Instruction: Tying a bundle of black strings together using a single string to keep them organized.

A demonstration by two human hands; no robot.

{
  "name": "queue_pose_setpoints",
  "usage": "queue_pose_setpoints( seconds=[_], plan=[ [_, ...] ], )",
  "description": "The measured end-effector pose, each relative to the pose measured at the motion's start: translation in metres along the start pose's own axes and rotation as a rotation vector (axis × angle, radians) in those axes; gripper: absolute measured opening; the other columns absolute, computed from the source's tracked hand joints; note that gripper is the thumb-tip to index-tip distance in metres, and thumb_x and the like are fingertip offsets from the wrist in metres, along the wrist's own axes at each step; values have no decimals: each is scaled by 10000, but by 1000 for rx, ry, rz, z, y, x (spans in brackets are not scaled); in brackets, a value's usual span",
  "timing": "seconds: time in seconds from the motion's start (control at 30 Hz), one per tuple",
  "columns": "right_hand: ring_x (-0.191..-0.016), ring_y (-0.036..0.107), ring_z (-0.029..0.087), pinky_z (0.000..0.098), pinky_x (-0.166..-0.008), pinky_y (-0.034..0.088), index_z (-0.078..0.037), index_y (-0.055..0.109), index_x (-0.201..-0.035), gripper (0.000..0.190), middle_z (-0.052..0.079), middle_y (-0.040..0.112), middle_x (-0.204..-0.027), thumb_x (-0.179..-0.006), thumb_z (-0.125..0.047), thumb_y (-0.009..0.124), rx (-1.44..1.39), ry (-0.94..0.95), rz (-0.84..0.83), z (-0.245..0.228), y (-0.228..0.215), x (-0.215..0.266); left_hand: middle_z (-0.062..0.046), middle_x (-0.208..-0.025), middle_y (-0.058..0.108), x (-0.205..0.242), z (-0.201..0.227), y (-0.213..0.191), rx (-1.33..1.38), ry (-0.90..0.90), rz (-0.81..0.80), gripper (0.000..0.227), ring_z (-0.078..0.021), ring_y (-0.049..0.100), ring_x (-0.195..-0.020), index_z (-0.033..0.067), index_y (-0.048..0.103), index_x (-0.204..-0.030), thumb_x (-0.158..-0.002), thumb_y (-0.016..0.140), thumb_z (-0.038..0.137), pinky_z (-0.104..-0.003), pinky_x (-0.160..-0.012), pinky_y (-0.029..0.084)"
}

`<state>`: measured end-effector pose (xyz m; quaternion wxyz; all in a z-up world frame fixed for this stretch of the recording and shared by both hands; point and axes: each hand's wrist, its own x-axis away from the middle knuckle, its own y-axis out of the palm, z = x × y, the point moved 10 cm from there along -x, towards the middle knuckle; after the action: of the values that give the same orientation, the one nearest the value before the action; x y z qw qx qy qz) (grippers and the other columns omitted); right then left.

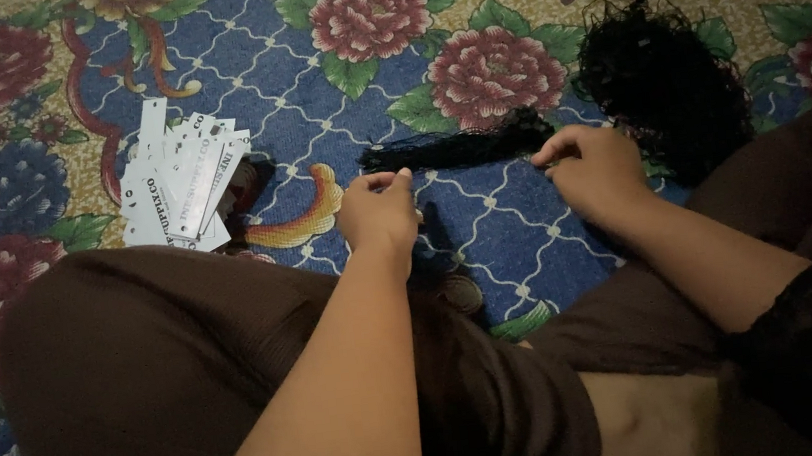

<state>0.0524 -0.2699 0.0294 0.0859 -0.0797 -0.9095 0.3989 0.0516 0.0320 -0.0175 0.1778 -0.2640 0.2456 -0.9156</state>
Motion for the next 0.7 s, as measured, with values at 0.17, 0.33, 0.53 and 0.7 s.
queue_pose_setpoints(
  seconds=[0.17,0.33,0.53,0.7],
  plan=[
    [-981,716,268,341,-877,507,-224,805,-914,304,13,776,-865,-833,-17,598,-86,11,17,-10,-6,8,19,-1012,788,4,5,8,-12,64,-70,315,-278,718,-1107,254,789,-1033,-852,737,507,-418,-949,572],
    [-997,723,261,360,-843,543,-231,815,-945,335,13,774,-948,-799,-12,607,-20,-8,7,-13,-9,4,2,-1116,770,-16,1,19,-71,128,-88,407,-254,676,-1198,221,756,-1139,-844,723,500,-402,-1035,529],
    [-775,746,156,280,-622,560,-135,789,-955,394,59,769,-872,-757,36,494,-145,-69,97,3,-36,-27,-28,-1123,759,2,11,2,-8,89,-65,396,-268,680,-1190,166,735,-1173,-886,725,439,-422,-1028,532],
    [-736,652,232,382,-678,527,-85,777,-1060,206,93,745,-944,-942,-49,612,230,-132,145,12,-81,-57,-40,-1183,714,31,26,-14,116,2,-116,376,-180,705,-1017,107,664,-1259,-941,645,306,-315,-891,568]
  ],
)
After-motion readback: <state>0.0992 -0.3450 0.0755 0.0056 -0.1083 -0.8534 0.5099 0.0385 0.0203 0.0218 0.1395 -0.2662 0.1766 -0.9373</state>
